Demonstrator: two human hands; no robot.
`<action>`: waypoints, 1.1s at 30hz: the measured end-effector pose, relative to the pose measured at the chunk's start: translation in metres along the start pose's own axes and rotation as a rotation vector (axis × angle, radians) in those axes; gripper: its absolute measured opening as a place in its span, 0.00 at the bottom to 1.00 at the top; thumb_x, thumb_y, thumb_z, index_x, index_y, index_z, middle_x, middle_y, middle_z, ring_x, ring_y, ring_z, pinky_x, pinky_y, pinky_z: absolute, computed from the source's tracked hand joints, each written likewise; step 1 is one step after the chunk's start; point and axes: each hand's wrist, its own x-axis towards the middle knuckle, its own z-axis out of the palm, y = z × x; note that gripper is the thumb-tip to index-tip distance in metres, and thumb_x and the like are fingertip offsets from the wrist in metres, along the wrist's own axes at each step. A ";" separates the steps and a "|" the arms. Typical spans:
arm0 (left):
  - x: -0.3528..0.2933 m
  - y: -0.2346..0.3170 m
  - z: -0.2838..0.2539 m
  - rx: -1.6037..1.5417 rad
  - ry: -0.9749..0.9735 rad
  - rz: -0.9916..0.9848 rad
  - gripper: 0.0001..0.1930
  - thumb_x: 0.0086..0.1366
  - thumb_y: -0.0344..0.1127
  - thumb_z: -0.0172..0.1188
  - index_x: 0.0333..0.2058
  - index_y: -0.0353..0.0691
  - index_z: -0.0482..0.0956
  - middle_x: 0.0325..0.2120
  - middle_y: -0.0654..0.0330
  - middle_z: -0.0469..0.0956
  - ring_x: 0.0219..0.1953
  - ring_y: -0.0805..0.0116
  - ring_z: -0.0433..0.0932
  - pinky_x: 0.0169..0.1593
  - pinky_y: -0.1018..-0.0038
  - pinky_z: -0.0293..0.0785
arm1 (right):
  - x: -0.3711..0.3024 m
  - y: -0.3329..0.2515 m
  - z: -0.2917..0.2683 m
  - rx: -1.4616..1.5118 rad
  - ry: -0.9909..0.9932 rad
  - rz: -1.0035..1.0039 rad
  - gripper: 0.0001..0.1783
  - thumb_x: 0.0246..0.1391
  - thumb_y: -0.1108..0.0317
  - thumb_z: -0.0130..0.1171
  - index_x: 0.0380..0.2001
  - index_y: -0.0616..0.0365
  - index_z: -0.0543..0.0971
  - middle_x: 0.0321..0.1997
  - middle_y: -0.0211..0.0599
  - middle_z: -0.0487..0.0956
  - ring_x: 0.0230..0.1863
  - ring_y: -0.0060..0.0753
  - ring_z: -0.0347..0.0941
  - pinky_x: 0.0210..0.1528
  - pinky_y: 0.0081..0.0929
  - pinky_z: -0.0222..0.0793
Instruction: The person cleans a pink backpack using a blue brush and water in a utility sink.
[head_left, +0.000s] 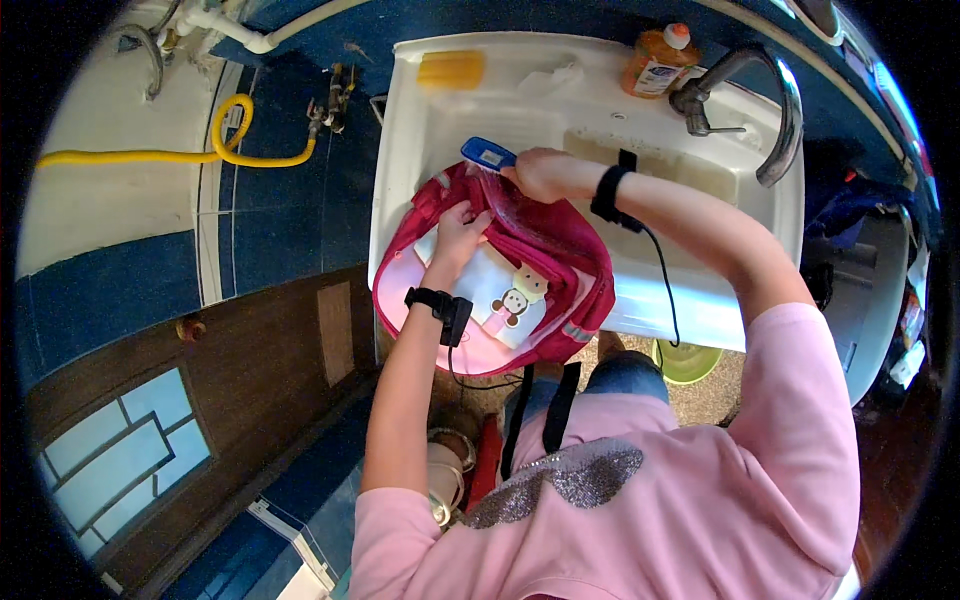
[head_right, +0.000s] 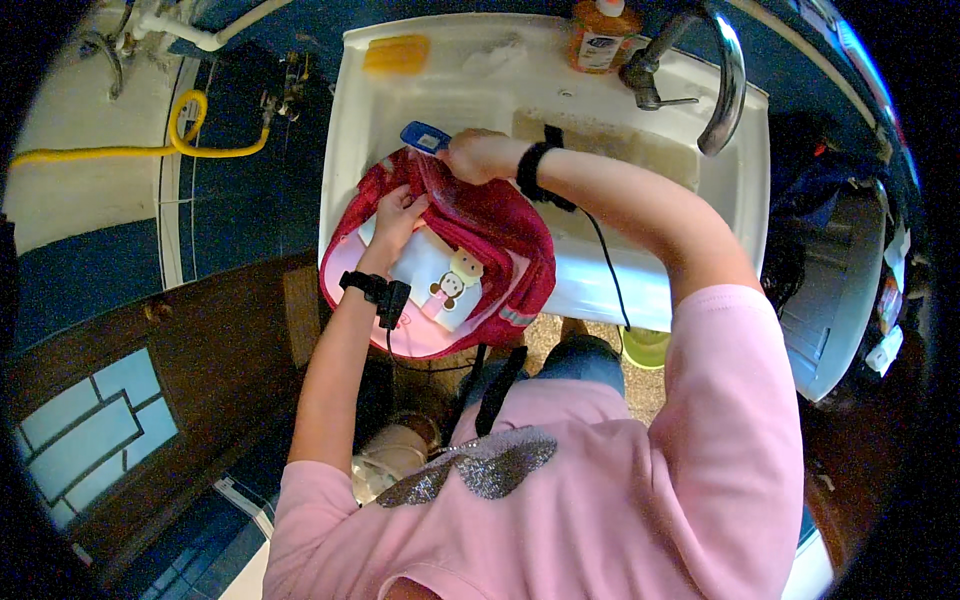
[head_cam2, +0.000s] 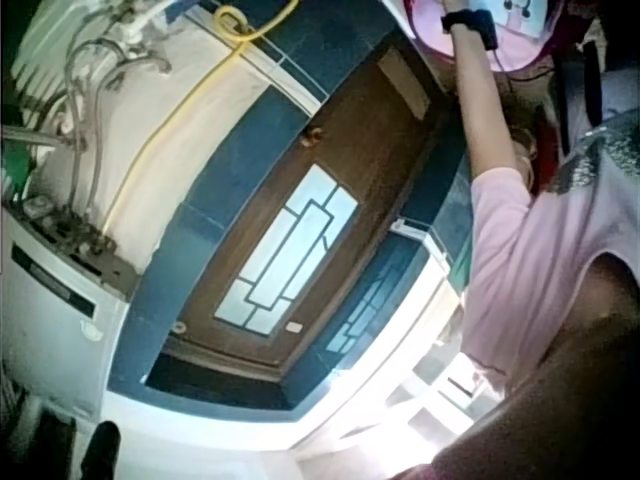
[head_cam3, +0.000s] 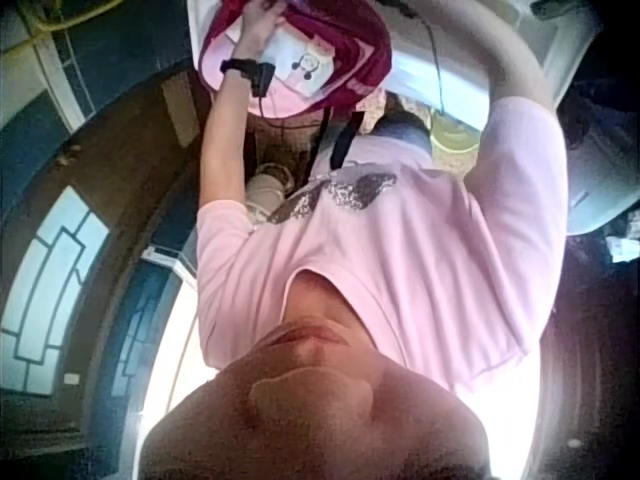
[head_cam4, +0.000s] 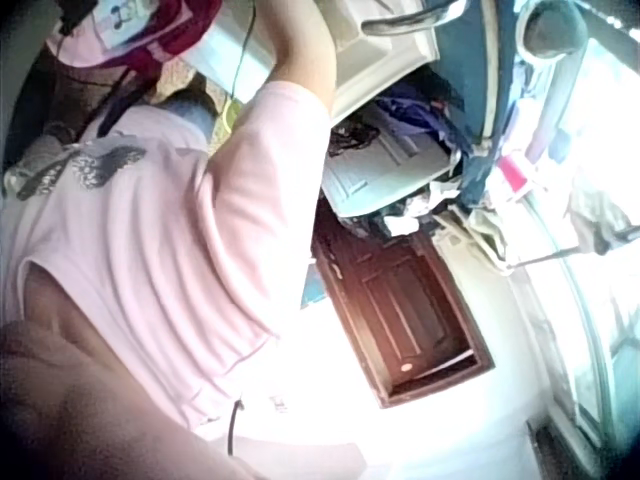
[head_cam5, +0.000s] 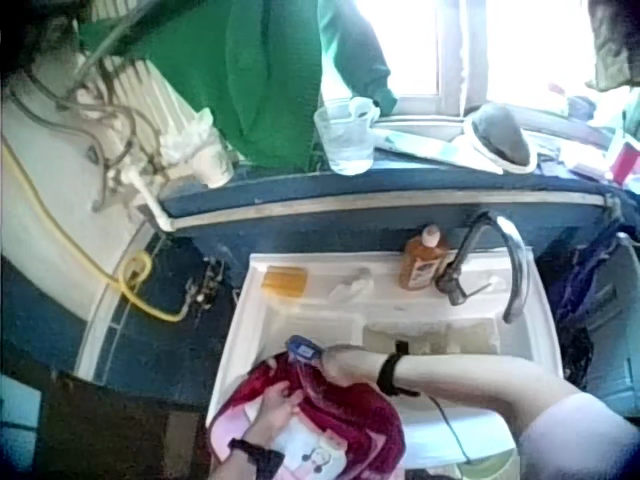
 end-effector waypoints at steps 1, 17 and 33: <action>0.002 -0.004 -0.002 0.070 0.029 0.059 0.19 0.54 0.34 0.59 0.42 0.27 0.70 0.34 0.54 0.74 0.32 0.72 0.72 0.29 0.79 0.71 | 0.006 -0.004 -0.005 -0.002 0.005 -0.001 0.25 0.58 0.56 0.33 0.32 0.66 0.75 0.35 0.55 0.75 0.39 0.57 0.71 0.41 0.45 0.64; 0.000 0.008 0.000 -0.066 -0.238 -0.033 0.24 0.54 0.33 0.59 0.47 0.24 0.66 0.40 0.49 0.73 0.38 0.67 0.73 0.39 0.76 0.70 | -0.056 -0.007 0.029 0.069 0.101 0.052 0.26 0.55 0.55 0.40 0.20 0.68 0.74 0.23 0.59 0.74 0.29 0.57 0.73 0.31 0.45 0.68; -0.011 0.027 -0.005 -0.058 -0.112 -0.003 0.12 0.54 0.33 0.58 0.34 0.30 0.71 0.27 0.61 0.74 0.27 0.75 0.71 0.26 0.78 0.70 | -0.077 -0.012 0.034 0.075 -0.053 0.059 0.27 0.58 0.54 0.36 0.21 0.67 0.74 0.22 0.58 0.74 0.26 0.59 0.72 0.30 0.49 0.65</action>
